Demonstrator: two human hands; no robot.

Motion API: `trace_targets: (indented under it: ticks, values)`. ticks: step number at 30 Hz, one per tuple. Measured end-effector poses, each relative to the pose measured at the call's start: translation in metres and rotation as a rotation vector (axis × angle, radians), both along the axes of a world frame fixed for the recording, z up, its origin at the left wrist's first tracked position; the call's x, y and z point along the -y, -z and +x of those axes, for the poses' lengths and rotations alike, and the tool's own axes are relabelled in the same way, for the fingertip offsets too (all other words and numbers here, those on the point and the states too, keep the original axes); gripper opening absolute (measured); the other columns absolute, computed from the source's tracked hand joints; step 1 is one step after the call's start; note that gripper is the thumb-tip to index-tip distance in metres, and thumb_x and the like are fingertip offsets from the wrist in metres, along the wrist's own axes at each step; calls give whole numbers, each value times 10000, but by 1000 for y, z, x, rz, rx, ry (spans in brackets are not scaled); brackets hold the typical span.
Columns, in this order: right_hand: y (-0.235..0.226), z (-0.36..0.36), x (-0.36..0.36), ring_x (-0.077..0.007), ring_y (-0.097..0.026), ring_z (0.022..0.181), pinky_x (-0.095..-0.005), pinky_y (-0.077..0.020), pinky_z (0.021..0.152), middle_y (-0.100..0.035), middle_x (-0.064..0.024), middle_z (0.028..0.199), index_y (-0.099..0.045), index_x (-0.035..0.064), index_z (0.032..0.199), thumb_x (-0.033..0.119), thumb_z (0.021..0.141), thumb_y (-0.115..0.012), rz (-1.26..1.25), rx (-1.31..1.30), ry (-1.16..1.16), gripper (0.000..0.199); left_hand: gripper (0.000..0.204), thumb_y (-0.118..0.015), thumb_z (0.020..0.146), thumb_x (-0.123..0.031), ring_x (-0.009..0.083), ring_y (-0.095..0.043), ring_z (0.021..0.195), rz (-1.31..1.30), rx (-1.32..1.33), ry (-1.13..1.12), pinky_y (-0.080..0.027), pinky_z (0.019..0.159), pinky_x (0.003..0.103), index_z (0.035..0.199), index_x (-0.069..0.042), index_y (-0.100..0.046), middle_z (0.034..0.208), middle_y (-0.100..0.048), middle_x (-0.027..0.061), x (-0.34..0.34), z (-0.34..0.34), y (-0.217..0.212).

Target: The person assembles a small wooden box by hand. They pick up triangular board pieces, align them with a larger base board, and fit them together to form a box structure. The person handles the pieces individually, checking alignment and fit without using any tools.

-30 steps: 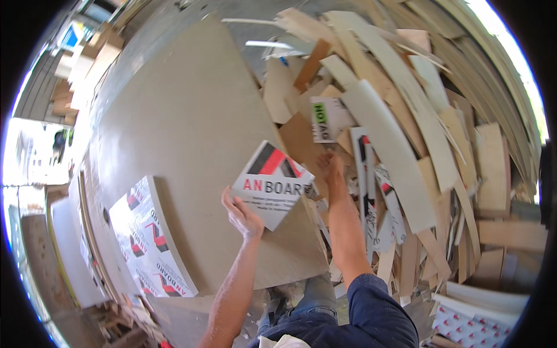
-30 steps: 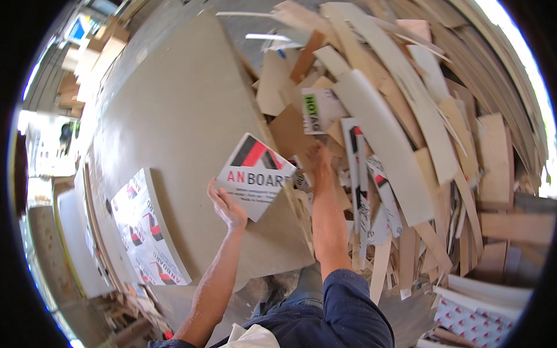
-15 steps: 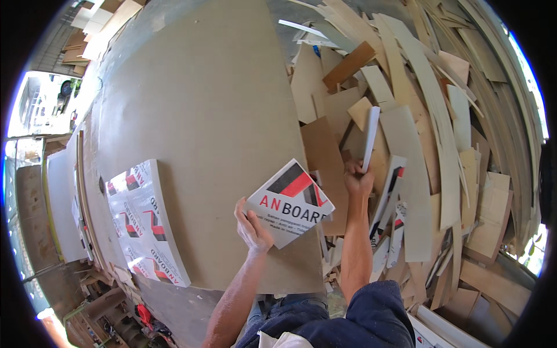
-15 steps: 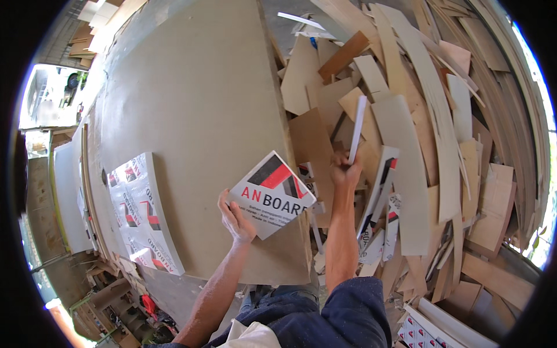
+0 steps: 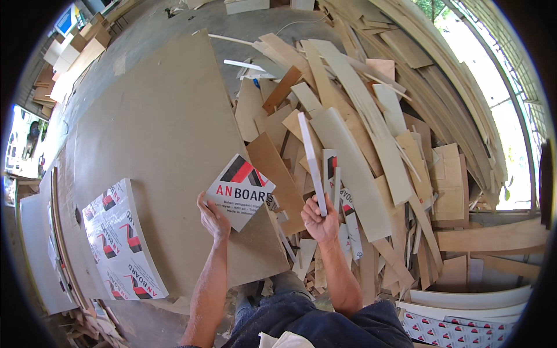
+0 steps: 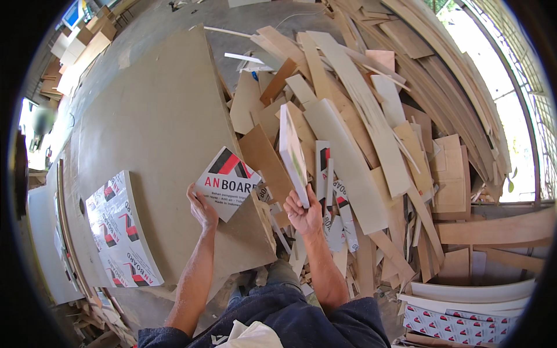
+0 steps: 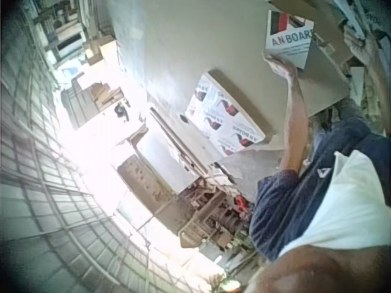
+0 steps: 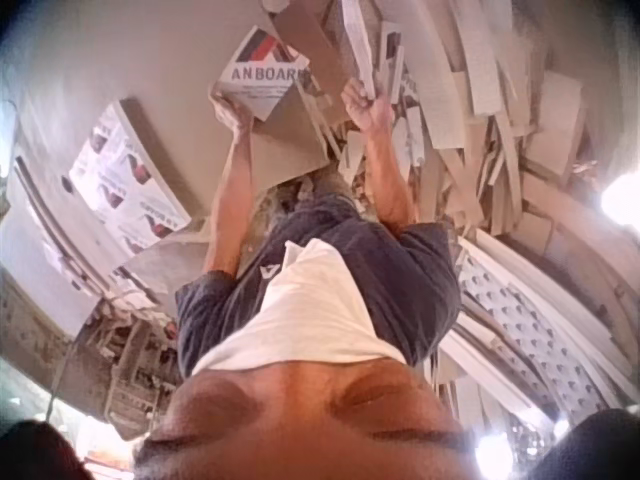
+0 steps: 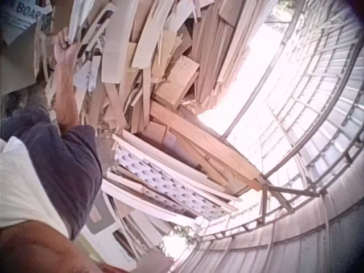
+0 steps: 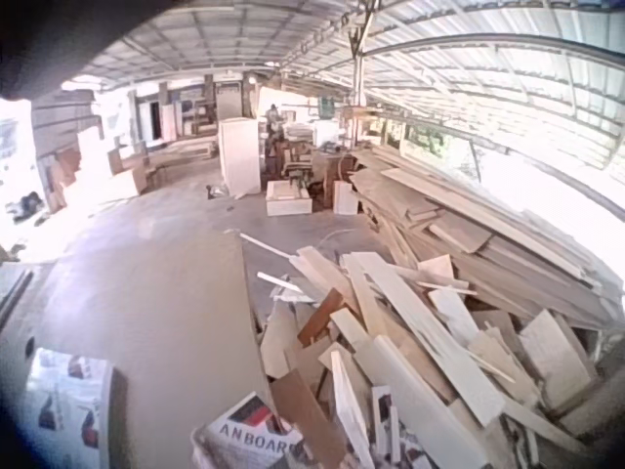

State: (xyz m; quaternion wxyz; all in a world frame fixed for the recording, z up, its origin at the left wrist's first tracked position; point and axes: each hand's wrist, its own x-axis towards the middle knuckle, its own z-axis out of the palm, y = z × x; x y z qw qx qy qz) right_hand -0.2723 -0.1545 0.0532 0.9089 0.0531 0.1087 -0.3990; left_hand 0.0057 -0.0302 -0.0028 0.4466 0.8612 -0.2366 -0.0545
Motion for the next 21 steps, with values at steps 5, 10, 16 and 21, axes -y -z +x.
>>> trace_targets:
  ticks: [5, 10, 16, 21]
  values:
    - [-17, -38, -62, -97, -383, 545, -274, -344, 568, -491, -27, 687, -618, 22, 1042, 355, 1122, -405, 13, 17, -22, 404, 302, -485, 1073, -178, 263, -669, 955, -208, 35, 46, -510, 818, 410, 1353, -79, -535, 1062, -705, 141, -7, 13, 13]
    - [-19, -82, -121, -106, -409, 551, -278, -352, 566, -518, -38, 700, -639, 32, 1060, 353, 1110, -433, 69, -117, 77, 384, 277, -604, 1011, -104, 144, -628, 726, -405, -639, 121, -500, 634, 306, 1267, 3, -602, 926, -679, 70, -33, 34, -8]
    - [18, -117, -171, -116, -479, 560, -294, -388, 569, -599, -42, 717, -637, 62, 1025, 311, 1103, -462, 228, -359, 224, 314, 240, -621, 995, -63, 153, -634, 639, -710, -1124, -213, -476, 495, 253, 1168, 103, -612, 857, -663, 101, -75, 22, -52]
    - [65, -132, -192, -127, -518, 569, -316, -435, 596, -607, -22, 717, -627, 86, 1018, 315, 1033, -595, 219, -790, 195, 232, 196, -637, 978, -38, 186, -670, 701, -811, -1177, -180, -537, 550, 278, 1113, 103, -618, 934, -685, 140, -115, 36, -47]
